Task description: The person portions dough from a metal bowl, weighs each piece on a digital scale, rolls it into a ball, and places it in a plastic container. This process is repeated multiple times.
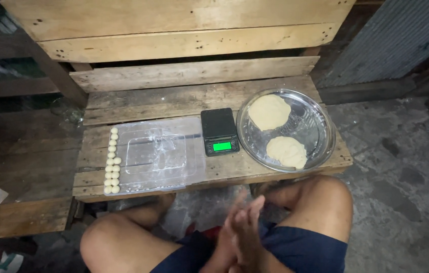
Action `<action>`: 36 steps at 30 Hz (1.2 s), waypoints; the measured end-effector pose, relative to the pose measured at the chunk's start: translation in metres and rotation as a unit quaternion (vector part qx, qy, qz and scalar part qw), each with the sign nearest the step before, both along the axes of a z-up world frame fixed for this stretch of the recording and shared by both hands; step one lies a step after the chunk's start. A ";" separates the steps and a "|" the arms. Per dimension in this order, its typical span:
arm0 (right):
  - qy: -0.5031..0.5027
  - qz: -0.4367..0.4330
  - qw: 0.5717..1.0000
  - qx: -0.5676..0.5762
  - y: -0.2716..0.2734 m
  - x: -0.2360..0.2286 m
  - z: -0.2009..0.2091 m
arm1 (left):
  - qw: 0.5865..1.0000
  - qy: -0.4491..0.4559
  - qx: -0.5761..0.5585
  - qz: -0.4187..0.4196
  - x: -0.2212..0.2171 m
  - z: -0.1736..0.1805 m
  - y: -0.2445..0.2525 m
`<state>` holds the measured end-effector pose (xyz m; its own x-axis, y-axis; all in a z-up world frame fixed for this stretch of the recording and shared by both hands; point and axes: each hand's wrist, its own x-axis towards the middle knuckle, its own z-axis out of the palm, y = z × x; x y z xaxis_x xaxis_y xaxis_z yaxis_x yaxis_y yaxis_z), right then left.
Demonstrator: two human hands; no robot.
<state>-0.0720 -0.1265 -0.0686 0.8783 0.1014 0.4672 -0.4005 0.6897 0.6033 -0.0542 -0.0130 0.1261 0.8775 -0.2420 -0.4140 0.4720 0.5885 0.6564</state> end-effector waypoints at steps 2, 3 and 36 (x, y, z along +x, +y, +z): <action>0.081 0.336 0.819 0.458 -0.025 0.027 -0.034 | 0.992 -0.089 0.087 -0.023 -0.002 -0.034 -0.004; 0.113 0.466 0.609 0.632 -0.016 0.036 0.024 | 0.982 -0.133 0.129 -0.033 -0.004 -0.050 -0.007; 0.169 0.508 -0.140 0.833 -0.028 0.057 0.151 | 0.961 0.214 -0.077 0.154 -0.011 -0.182 0.021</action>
<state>-0.0146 -0.1541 0.0823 0.7918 0.2193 0.5700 0.6024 -0.4343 -0.6697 -0.0656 0.0083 -0.0561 0.6745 -0.0849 -0.7334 0.4670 0.8185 0.3347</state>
